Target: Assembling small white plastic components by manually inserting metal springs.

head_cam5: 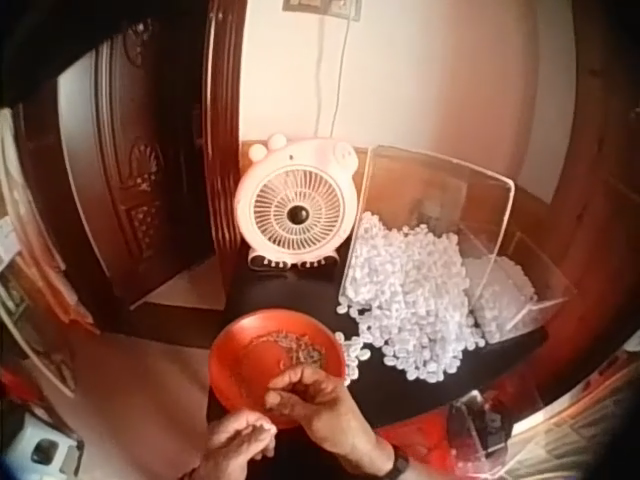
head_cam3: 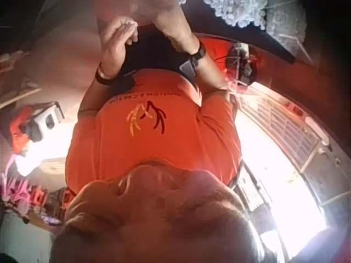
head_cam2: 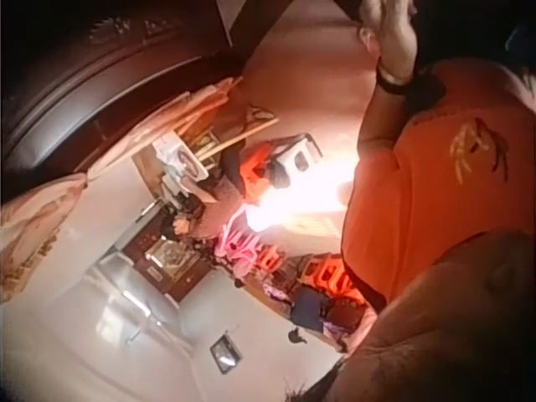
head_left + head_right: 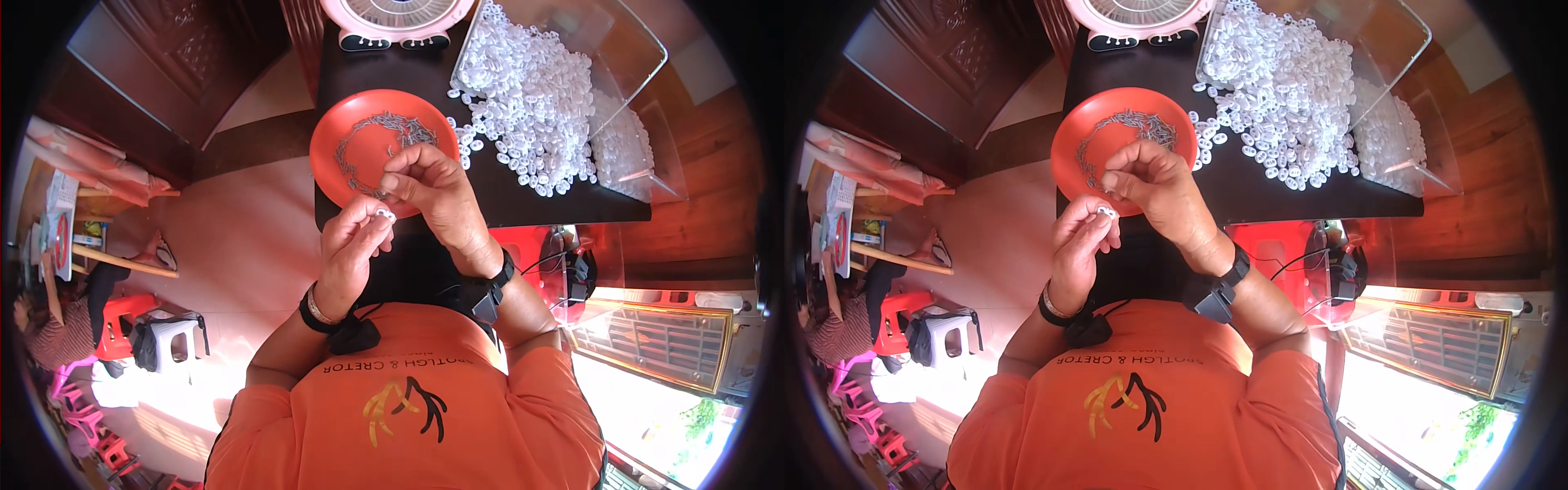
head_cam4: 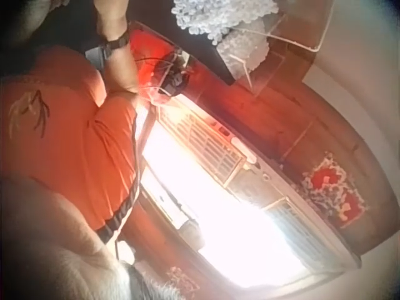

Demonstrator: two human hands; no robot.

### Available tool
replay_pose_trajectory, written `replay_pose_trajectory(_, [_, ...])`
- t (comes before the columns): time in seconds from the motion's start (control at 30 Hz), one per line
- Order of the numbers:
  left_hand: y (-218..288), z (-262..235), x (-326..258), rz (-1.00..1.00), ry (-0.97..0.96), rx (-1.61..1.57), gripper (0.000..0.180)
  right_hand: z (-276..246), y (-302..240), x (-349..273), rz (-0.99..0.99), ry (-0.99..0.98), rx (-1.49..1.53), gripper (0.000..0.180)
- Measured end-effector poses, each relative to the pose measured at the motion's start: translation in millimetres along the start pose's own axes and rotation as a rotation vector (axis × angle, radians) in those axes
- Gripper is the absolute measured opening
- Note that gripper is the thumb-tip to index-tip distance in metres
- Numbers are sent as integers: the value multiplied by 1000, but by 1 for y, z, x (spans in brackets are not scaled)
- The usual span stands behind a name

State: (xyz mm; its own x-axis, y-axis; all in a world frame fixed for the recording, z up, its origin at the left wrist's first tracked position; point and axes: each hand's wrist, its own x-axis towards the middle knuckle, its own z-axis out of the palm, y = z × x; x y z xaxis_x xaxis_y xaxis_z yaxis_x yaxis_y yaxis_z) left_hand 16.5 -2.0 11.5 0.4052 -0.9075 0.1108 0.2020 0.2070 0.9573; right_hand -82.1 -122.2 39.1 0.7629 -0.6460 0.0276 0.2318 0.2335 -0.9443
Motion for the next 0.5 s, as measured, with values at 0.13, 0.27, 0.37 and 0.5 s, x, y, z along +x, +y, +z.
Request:
replay_pose_trajectory(0.13, [-3, 0, 1, 19, -5, -25, 17, 1, 2, -10, -2, -22, 90, 10])
replay_pose_trajectory(0.27, [-5, 1, 1, 35, 23, -35, 18, 2, 3, -19, -85, -22, 93, 11])
replay_pose_trajectory(0.37, [-8, -1, 1, 37, -1, 4, 18, 5, 5, -22, -113, 21, 73, 11])
replay_pose_trajectory(0.5, [-2, 5, 0, 24, 30, 31, 19, 3, 9, -22, -141, 46, 81, 10])
